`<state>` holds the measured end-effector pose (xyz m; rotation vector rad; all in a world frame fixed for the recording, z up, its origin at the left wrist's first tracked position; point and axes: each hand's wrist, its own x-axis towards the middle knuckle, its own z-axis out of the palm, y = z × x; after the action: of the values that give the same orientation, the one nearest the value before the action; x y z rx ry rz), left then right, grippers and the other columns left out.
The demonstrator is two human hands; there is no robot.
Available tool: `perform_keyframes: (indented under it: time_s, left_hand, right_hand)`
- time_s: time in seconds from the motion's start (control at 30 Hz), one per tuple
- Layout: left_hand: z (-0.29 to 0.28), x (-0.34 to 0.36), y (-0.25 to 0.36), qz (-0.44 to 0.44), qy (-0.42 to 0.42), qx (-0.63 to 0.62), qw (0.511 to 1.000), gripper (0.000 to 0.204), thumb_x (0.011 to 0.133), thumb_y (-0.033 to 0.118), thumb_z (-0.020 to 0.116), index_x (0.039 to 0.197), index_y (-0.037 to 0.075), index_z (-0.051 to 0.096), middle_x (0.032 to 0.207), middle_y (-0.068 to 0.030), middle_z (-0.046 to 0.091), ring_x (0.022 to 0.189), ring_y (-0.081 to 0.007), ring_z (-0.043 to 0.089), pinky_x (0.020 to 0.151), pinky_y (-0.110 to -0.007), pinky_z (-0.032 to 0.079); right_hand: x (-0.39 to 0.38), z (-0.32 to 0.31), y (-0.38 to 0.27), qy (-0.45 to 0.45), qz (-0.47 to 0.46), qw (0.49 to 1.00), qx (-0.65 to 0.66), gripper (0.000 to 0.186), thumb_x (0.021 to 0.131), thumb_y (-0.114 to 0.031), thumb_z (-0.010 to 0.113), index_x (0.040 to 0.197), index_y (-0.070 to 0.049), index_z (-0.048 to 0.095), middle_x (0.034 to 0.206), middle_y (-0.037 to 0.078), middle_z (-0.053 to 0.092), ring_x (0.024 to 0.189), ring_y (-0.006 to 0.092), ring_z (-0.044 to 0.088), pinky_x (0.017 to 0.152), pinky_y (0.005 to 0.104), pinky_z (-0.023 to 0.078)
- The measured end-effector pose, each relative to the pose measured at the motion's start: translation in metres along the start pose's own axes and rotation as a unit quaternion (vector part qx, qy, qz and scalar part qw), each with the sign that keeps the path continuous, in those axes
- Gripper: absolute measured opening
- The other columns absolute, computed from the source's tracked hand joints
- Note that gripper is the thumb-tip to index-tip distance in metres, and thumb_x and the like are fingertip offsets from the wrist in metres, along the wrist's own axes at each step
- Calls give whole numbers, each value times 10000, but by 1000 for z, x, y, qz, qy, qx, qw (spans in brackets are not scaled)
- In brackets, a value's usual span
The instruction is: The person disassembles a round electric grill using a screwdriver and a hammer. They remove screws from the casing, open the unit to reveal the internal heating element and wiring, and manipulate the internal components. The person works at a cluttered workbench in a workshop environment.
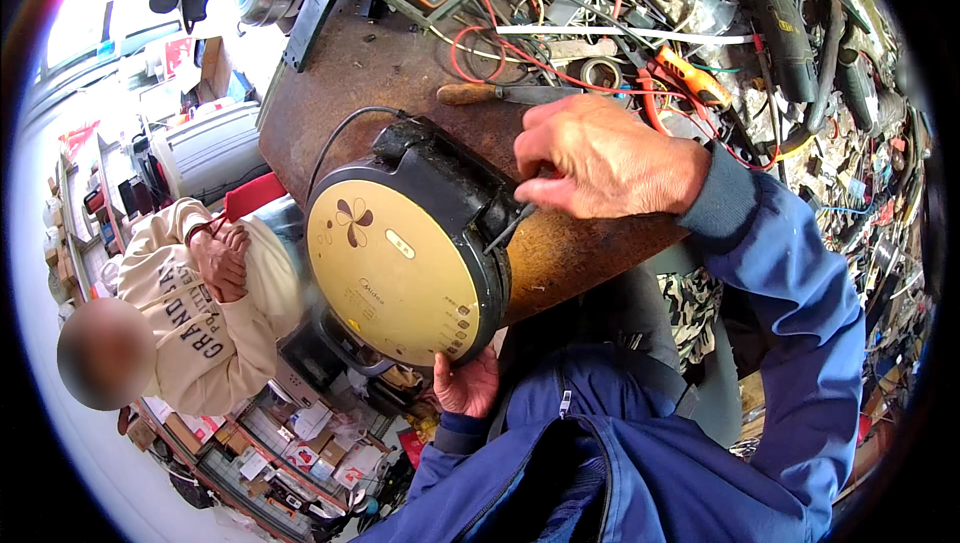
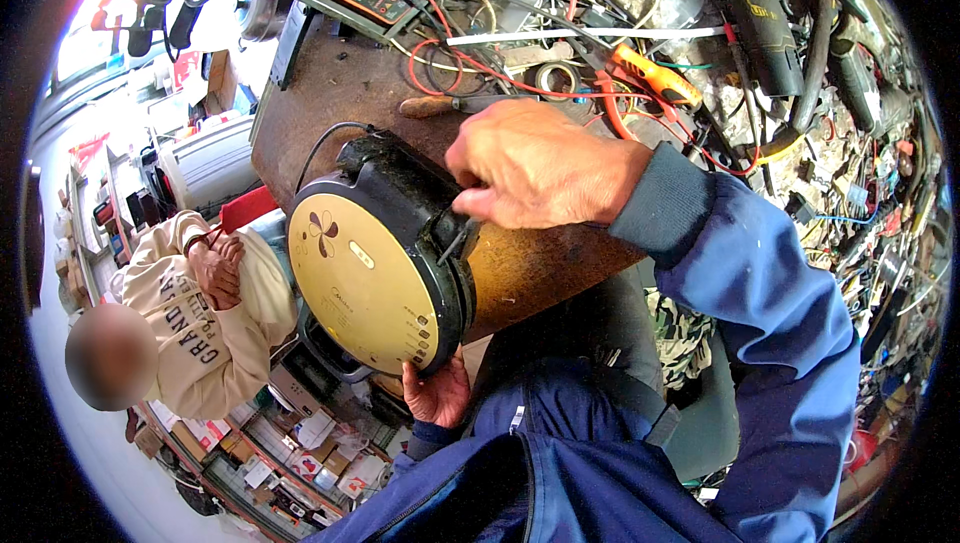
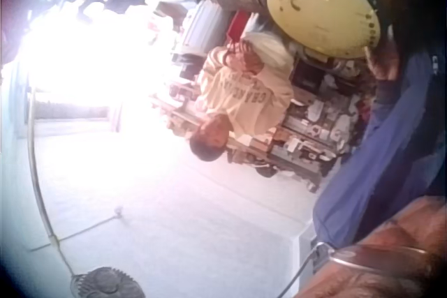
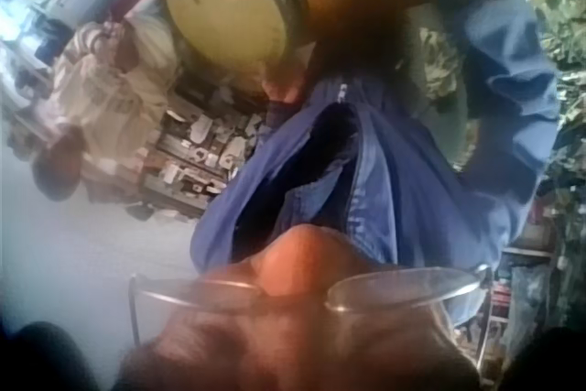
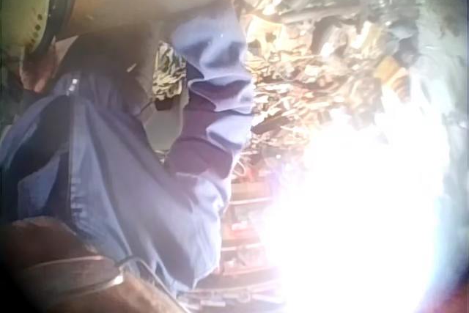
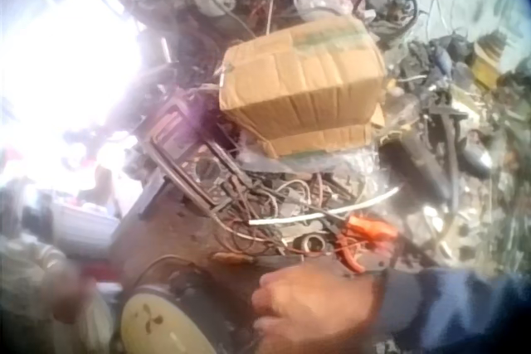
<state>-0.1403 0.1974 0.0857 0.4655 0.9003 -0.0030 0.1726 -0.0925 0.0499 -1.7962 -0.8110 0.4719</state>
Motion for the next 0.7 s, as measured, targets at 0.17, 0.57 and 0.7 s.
perform_keyframes:
  time_s: [0.17, 0.57, 0.7]
  left_hand:
    - [9, -4, 5, -12, 42, 33, 998, 593, 971, 270, 756, 1483, 61, 542, 1543, -136, 546, 1465, -314, 466, 1270, -534, 329]
    - [8, -11, 22, -151, 107, 37, 982, 557, 984, 477, 702, 1417, 142, 597, 1387, -115, 676, 1254, -304, 662, 946, -444, 615]
    - [20, -15, 17, -144, 166, 16, 975, 530, 988, 488, 692, 1378, 138, 614, 1312, -118, 710, 1188, -291, 698, 908, -407, 631]
  right_hand:
    - [0, 8, 10, 42, 12, 999, 1, 184, 857, -202, 712, 840, -25, 665, 838, 189, 639, 868, 420, 659, 737, 524, 523]
    - [-5, 21, 4, 122, -44, 984, -121, 184, 871, -207, 725, 830, -64, 617, 839, 127, 597, 750, 379, 648, 643, 500, 536]
    - [-9, 24, 3, 140, -45, 982, -118, 194, 866, -211, 735, 822, -70, 610, 831, 121, 588, 738, 373, 646, 627, 502, 534]
